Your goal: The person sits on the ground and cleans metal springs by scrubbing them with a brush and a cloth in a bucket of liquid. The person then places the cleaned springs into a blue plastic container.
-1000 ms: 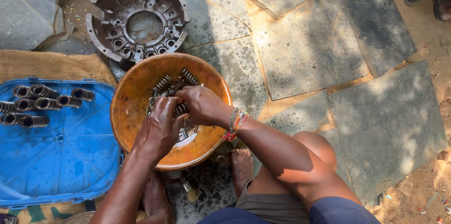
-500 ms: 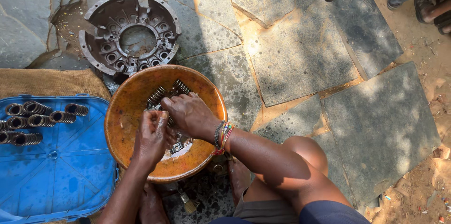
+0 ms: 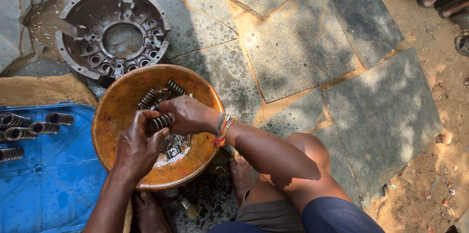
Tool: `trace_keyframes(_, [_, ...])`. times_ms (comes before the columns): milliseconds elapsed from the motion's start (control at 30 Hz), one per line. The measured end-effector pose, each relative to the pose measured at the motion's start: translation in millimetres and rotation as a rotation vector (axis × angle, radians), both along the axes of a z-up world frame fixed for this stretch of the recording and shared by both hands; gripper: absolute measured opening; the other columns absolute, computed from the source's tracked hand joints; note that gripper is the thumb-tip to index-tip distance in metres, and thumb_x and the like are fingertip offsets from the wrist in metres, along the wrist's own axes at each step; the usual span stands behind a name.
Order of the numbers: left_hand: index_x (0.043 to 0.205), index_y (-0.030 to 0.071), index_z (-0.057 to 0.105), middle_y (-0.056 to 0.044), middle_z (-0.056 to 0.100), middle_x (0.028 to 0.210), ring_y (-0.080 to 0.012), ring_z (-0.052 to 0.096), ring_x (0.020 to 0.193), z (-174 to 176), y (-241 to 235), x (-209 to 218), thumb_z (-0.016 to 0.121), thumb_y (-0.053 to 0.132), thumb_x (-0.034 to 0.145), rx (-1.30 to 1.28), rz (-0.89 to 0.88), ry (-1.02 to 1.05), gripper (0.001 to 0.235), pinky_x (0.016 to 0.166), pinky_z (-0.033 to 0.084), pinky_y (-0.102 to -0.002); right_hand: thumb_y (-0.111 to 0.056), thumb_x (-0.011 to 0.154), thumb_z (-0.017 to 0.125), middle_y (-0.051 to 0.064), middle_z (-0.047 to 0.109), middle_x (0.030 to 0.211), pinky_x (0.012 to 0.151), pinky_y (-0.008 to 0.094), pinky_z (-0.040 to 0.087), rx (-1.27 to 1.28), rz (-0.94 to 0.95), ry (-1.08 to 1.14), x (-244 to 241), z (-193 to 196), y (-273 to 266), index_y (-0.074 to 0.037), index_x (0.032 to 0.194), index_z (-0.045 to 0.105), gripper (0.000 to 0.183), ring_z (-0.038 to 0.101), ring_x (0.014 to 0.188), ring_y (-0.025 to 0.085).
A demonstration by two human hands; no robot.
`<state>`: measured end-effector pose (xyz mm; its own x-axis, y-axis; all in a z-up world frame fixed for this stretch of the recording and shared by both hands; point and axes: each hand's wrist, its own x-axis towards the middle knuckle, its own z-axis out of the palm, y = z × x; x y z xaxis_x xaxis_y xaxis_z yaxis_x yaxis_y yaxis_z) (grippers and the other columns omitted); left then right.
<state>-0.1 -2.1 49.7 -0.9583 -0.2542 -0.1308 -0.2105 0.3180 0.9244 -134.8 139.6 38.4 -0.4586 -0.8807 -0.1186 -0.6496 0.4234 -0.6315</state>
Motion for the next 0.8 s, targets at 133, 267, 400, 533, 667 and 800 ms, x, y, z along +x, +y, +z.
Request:
trace_keyframes(133, [0.12, 0.004, 0.057, -0.021, 0.073, 0.093, -0.0355, 0.071, 0.078, 7.8, 11.9, 8.7, 0.074, 0.026, 0.091, -0.395, -0.027, -0.004, 0.04, 0.065, 0.055, -0.047, -0.026, 0.074, 0.077, 0.014, 0.074, 0.097, 0.082, 0.049, 0.055, -0.089, -0.071, 0.074, 18.8, -5.0, 2.1, -0.012, 0.104, 0.073, 0.034, 0.07, 0.096, 0.037])
trace_keyframes(267, [0.125, 0.006, 0.055, -0.022, 0.071, 0.077, -0.0319, 0.073, 0.069, 2.4, 16.7, 0.4, 0.062, 0.041, 0.105, -0.266, 0.15, -0.421, 0.041, 0.066, 0.057, -0.045, -0.026, 0.08, 0.074, 0.008, 0.073, 0.088, 0.085, 0.053, 0.05, 0.006, -0.129, 0.282, 27.9, 1.6, -3.3, -0.012, 0.094, 0.071, 0.019, 0.068, 0.095, 0.031])
trace_keyframes(400, [0.116, -0.001, 0.059, -0.024, 0.066, 0.086, -0.0353, 0.067, 0.072, -13.1, 14.0, -3.1, 0.061, 0.037, 0.103, 0.345, 0.306, -0.452, 0.04, 0.063, 0.054, -0.05, -0.024, 0.085, 0.071, 0.007, 0.072, 0.091, 0.088, 0.053, 0.047, -0.074, -0.11, 0.406, 26.5, 3.8, -0.2, -0.015, 0.099, 0.071, 0.017, 0.066, 0.096, 0.028])
trace_keyframes(533, [0.124, -0.001, 0.055, -0.026, 0.062, 0.116, -0.0357, 0.068, 0.091, -19.9, 7.5, 1.6, 0.074, 0.019, 0.081, -0.272, 0.117, 0.134, 0.051, 0.074, 0.057, -0.045, -0.034, 0.073, 0.081, 0.007, 0.074, 0.087, 0.08, 0.051, 0.05, 0.026, -0.104, 0.331, 13.1, 5.0, -2.9, -0.017, 0.096, 0.073, 0.029, 0.069, 0.093, 0.03])
trace_keyframes(667, [0.129, 0.005, 0.058, -0.023, 0.064, 0.121, -0.0455, 0.064, 0.108, -19.8, 6.6, 7.5, 0.072, 0.025, 0.093, -0.375, 0.012, 0.171, 0.043, 0.086, 0.053, -0.052, -0.043, 0.066, 0.087, 0.01, 0.074, 0.083, 0.074, 0.053, 0.047, -0.019, -0.088, 0.303, 9.0, 12.3, 0.0, -0.015, 0.094, 0.074, 0.041, 0.069, 0.087, 0.035])
trace_keyframes(800, [0.109, 0.001, 0.063, -0.022, 0.068, 0.097, -0.0419, 0.068, 0.09, -18.5, 20.8, 7.2, 0.069, 0.035, 0.097, -0.291, 0.156, 0.069, 0.036, 0.076, 0.054, -0.05, -0.029, 0.078, 0.079, 0.008, 0.07, 0.084, 0.082, 0.053, 0.045, -0.017, -0.045, 0.447, 15.1, 14.8, 0.7, -0.012, 0.088, 0.067, 0.023, 0.064, 0.092, 0.033])
